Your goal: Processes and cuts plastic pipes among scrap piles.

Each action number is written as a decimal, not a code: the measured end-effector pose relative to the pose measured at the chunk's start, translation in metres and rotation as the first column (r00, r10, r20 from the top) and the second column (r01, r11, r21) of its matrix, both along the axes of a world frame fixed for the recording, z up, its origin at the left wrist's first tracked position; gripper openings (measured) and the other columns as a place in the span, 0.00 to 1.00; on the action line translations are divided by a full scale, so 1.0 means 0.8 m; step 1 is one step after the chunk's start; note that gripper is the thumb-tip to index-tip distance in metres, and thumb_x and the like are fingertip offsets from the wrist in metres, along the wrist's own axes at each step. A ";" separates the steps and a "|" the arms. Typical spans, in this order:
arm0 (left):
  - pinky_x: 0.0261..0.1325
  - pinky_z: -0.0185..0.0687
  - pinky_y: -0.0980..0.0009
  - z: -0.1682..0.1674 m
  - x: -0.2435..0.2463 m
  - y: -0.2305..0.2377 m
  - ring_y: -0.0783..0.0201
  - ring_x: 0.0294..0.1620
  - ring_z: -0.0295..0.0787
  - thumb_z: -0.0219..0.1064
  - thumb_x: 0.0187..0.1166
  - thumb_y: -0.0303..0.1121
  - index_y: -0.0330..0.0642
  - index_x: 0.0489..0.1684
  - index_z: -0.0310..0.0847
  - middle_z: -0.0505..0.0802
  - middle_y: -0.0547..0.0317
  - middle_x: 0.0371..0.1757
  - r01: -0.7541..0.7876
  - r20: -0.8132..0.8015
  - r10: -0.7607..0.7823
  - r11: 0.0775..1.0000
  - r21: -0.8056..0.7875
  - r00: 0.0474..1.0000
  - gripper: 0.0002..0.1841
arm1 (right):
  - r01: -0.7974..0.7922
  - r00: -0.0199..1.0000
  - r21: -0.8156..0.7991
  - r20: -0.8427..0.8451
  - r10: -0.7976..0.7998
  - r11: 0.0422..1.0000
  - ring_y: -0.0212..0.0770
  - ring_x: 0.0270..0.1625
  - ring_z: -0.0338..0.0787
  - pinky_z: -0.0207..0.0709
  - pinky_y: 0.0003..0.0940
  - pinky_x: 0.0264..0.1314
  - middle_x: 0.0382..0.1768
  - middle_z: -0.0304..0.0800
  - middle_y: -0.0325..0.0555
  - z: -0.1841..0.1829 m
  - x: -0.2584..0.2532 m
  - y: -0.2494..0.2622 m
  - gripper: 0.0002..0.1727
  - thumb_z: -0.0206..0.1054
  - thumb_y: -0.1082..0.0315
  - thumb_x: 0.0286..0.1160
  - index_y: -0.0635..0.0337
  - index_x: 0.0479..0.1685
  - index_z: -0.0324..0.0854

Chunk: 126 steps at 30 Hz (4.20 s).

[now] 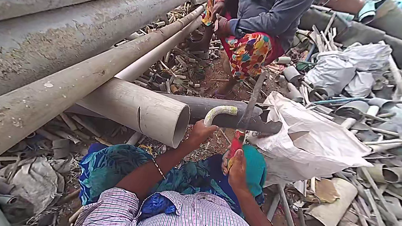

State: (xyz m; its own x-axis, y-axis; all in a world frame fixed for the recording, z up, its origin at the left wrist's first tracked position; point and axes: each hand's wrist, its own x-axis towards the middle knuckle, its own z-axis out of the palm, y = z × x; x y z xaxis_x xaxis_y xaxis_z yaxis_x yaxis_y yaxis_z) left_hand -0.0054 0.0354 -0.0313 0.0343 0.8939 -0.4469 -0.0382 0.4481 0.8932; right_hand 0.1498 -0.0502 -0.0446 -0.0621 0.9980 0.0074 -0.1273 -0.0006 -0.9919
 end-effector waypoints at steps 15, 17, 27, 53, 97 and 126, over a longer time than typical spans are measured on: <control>0.26 0.71 0.70 -0.018 -0.003 0.007 0.67 0.17 0.70 0.43 0.96 0.47 0.34 0.48 0.74 0.76 0.58 0.22 -0.005 -0.121 0.031 0.977 0.211 0.992 0.23 | 0.030 0.997 -0.198 0.075 -0.015 0.980 0.20 0.10 0.65 0.61 0.13 0.11 0.17 0.72 0.30 0.013 0.002 0.006 0.20 0.30 0.61 0.97 0.60 0.51 0.68; 0.30 0.74 0.65 -0.015 -0.001 0.010 0.63 0.21 0.72 0.43 0.96 0.46 0.32 0.48 0.75 0.77 0.55 0.23 0.015 -0.195 0.031 0.973 0.230 0.980 0.24 | 0.022 0.990 -0.060 0.138 -0.014 0.998 0.18 0.13 0.66 0.62 0.13 0.14 0.21 0.73 0.28 0.022 0.003 0.003 0.17 0.34 0.64 0.95 0.62 0.58 0.67; 0.44 0.78 0.51 -0.007 -0.001 0.008 0.50 0.32 0.81 0.44 0.96 0.48 0.30 0.51 0.77 0.83 0.45 0.31 0.063 -0.319 0.010 0.974 0.217 0.948 0.26 | 0.011 0.922 0.009 0.387 -0.014 1.000 0.19 0.16 0.66 0.65 0.16 0.19 0.21 0.68 0.28 -0.008 0.005 0.005 0.22 0.37 0.62 0.94 0.71 0.58 0.71; 0.47 0.80 0.49 -0.008 -0.001 0.005 0.48 0.35 0.85 0.44 0.96 0.47 0.30 0.55 0.78 0.86 0.42 0.35 0.070 -0.358 0.007 0.977 0.202 0.934 0.26 | 0.081 0.958 0.457 0.209 -0.195 0.886 0.13 0.22 0.72 0.69 0.12 0.23 0.29 0.78 0.21 -0.003 0.012 0.005 0.33 0.40 0.41 0.92 0.68 0.58 0.66; 0.53 0.80 0.50 -0.007 0.000 0.005 0.49 0.41 0.86 0.45 0.96 0.43 0.27 0.55 0.79 0.87 0.41 0.37 0.080 -0.380 0.022 0.964 0.252 0.925 0.25 | 0.109 0.951 0.592 0.170 -0.256 0.798 0.15 0.22 0.79 0.77 0.14 0.24 0.29 0.82 0.20 0.005 0.020 0.016 0.26 0.43 0.39 0.90 0.52 0.61 0.67; 0.57 0.80 0.49 -0.001 0.001 0.002 0.47 0.46 0.88 0.46 0.96 0.44 0.28 0.61 0.79 0.89 0.39 0.42 0.101 -0.444 0.014 0.967 0.234 0.896 0.25 | -0.101 0.994 0.137 0.052 0.094 0.985 0.16 0.14 0.71 0.71 0.13 0.16 0.20 0.74 0.20 0.021 -0.003 -0.027 0.17 0.43 0.49 0.93 0.53 0.51 0.66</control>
